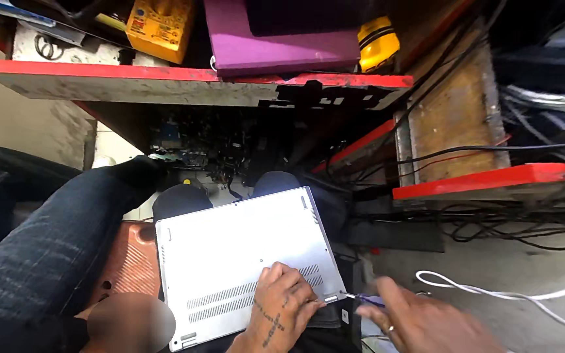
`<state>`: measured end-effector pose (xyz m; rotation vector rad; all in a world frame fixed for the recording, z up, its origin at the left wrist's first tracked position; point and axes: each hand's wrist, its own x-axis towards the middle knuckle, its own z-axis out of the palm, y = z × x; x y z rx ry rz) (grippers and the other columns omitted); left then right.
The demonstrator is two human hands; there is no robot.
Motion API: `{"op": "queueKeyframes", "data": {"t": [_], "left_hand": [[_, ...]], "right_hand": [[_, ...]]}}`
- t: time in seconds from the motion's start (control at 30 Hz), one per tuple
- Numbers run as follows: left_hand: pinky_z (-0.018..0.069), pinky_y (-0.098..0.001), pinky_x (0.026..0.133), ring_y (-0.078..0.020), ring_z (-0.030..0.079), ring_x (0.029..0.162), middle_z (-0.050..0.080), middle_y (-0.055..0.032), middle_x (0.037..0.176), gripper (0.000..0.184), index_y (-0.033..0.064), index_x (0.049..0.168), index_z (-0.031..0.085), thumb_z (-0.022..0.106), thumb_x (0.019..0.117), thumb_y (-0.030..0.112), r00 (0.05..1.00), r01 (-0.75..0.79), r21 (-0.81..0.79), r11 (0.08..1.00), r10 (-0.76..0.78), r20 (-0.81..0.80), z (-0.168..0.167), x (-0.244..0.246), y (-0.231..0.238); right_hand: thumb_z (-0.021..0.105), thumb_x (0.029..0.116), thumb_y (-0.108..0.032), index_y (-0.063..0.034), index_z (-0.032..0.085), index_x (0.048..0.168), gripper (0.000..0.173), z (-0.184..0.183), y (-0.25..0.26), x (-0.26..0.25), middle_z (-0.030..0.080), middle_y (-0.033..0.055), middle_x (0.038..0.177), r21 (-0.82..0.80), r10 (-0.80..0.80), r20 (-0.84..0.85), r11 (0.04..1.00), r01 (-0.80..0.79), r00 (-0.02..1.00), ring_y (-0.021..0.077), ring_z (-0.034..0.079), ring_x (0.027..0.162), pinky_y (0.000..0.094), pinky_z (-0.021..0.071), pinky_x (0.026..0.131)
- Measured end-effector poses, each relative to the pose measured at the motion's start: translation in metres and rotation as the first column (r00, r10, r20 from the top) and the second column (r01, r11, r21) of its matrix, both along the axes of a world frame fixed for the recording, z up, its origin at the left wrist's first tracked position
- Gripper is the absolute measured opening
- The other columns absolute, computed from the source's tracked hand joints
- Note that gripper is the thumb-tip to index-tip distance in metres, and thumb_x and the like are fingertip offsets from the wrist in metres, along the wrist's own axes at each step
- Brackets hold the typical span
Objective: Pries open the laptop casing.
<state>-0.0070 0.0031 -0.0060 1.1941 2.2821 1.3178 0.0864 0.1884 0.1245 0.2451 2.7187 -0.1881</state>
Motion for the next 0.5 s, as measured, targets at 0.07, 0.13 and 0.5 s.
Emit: {"op": "queueKeyframes", "data": {"t": [0.07, 0.13, 0.5], "left_hand": [[0.0455, -0.0363, 0.076, -0.0192, 0.063, 0.087, 0.068, 0.0002, 0.084, 0.026, 0.0158, 0.08, 0.074, 0.069, 0.0931, 0.038, 1.0, -0.02, 0.005, 1.0, 0.02, 0.0, 0.001, 0.0, -0.001], [0.0454, -0.0353, 0.076, -0.0181, 0.063, 0.087, 0.07, 0.0009, 0.085, 0.025, 0.0165, 0.081, 0.075, 0.069, 0.0937, 0.038, 0.999, -0.034, 0.017, 0.999, 0.034, 0.016, 0.001, 0.0, -0.003], [0.0498, -0.0295, 0.075, -0.0141, 0.064, 0.087, 0.071, 0.0002, 0.093, 0.025, 0.0182, 0.103, 0.08, 0.059, 0.1023, 0.031, 0.997, -0.052, 0.042, 0.998, 0.049, 0.065, 0.003, -0.004, -0.01]], "right_hand": [[0.048, 0.106, -0.042, 0.0016, 0.064, 0.09, 0.049, -0.003, 0.001, 0.0, 0.06, 0.0173, 0.061, 0.091, 0.042, -0.069, 0.995, -0.035, 0.997, 0.0393, 0.065, 0.051, 0.0487, 0.0462, 0.04], [0.054, 0.1029, -0.016, 0.001, 0.064, 0.095, 0.021, -0.003, 0.003, -0.001, 0.064, 0.0188, 0.079, 0.026, 0.112, -0.066, 0.993, -0.111, 0.991, 0.039, 0.068, 0.065, 0.046, 0.051, 0.046], [0.053, 0.1047, -0.034, 0.0013, 0.066, 0.105, 0.038, -0.005, 0.008, -0.002, 0.066, 0.0185, 0.078, 0.032, 0.174, -0.058, 0.985, -0.172, 0.983, 0.0368, 0.067, 0.059, 0.0469, 0.0503, 0.044]]}}
